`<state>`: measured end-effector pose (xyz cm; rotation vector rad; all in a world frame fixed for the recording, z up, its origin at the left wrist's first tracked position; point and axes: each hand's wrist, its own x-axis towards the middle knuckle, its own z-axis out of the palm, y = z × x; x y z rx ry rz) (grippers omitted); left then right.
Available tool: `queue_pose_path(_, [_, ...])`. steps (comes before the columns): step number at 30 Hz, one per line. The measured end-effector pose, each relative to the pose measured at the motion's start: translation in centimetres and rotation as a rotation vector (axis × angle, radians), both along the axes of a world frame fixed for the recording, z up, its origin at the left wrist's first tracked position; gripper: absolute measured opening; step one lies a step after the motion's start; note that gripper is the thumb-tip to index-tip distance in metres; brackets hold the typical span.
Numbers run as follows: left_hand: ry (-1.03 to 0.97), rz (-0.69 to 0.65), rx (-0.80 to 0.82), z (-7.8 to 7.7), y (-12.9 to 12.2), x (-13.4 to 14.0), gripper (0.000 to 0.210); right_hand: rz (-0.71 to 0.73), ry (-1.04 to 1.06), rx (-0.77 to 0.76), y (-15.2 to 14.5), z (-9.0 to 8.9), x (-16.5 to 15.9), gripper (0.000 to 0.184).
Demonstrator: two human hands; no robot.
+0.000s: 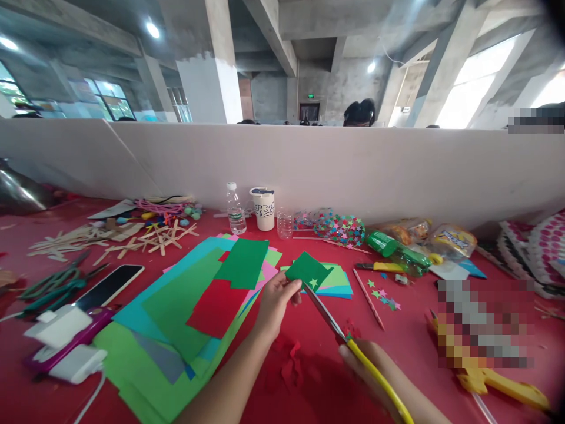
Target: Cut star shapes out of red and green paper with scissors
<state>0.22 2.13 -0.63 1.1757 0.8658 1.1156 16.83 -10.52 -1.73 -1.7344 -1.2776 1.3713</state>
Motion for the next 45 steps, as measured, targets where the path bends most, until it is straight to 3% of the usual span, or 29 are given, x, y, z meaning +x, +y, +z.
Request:
queue_pose_path(8, [-0.073, -0.061, -0.019, -0.1, 0.0, -0.2, 0.017, -0.025, 0.112, -0.006, -0.1, 0.2, 0.0, 0.067])
queue_pose_path(17, [-0.105, -0.112, -0.03, -0.7, 0.0, -0.1, 0.017, -0.043, 0.097, 0.021, 0.0, -0.3, -0.1, 0.065])
queue_pose_path(25, [-0.098, -0.037, -0.087, 0.0, -0.7, 0.4, 0.017, 0.03, 0.074, 0.041, 0.1, -1.0, 0.0, 0.065])
queue_pose_path(31, [-0.072, -0.034, -0.08, -0.2, -0.9, 0.6, 0.018, 0.017, 0.08, 0.056, 0.0, -0.4, -0.3, 0.065])
queue_pose_path(41, [-0.11, -0.049, -0.091, -0.4, -1.1, 0.9, 0.017, -0.093, 0.071, 0.074, -0.3, -1.6, -0.8, 0.066])
queue_pose_path(45, [-0.112, -0.043, -0.088, -0.7, -1.0, 0.9, 0.017, -0.069, 0.073, 0.101, -0.2, -1.9, -0.8, 0.065])
